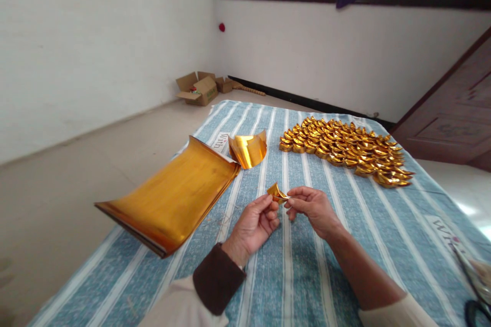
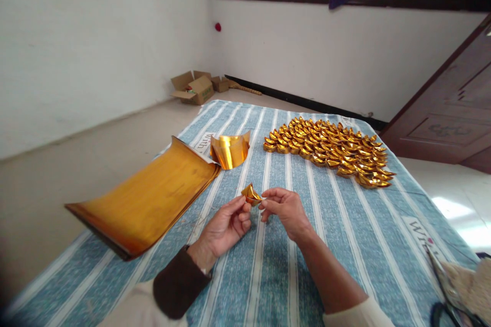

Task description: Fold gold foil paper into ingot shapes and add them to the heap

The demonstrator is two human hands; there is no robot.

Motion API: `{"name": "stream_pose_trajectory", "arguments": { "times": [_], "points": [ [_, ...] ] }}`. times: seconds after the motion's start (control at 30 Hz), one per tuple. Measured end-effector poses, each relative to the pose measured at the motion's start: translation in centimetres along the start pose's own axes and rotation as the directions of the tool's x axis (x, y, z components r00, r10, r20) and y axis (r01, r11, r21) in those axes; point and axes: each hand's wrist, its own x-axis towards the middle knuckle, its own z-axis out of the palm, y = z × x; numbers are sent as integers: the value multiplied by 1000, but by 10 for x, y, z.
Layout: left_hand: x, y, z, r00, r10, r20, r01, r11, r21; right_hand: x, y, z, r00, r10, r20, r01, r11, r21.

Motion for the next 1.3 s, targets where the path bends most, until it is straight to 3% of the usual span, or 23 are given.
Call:
{"name": "stream_pose_trajectory", "arguments": {
  "times": [0.27,0.37,0.6,0.77,1.1,1.3],
  "points": [
    [-3,0,5,1000,2,-23,-2,1000,29,0,-1,-3,998,-62,4,62,993,-105],
    [-4,1,6,1000,-4,-12,5,999,51,8,-9,-14,995,-96,-11,91,969,-229],
    [-3,3,3,1000,-4,-14,5,992,130,61,-55,-83,966,-238,-99,141,811,-568],
    [-4,3,4,1000,-12,-28,17,985,172,91,-79,-119,969,-232,-80,91,641,-762],
    [-3,3,2,999,-16,-28,21,982,190,130,-76,-117,996,-28,-81,-66,361,-930],
    [-2,3,1,1000,-15,-22,19,982,190,135,-78,-108,990,14,-143,-143,215,-966]
  ]
}}
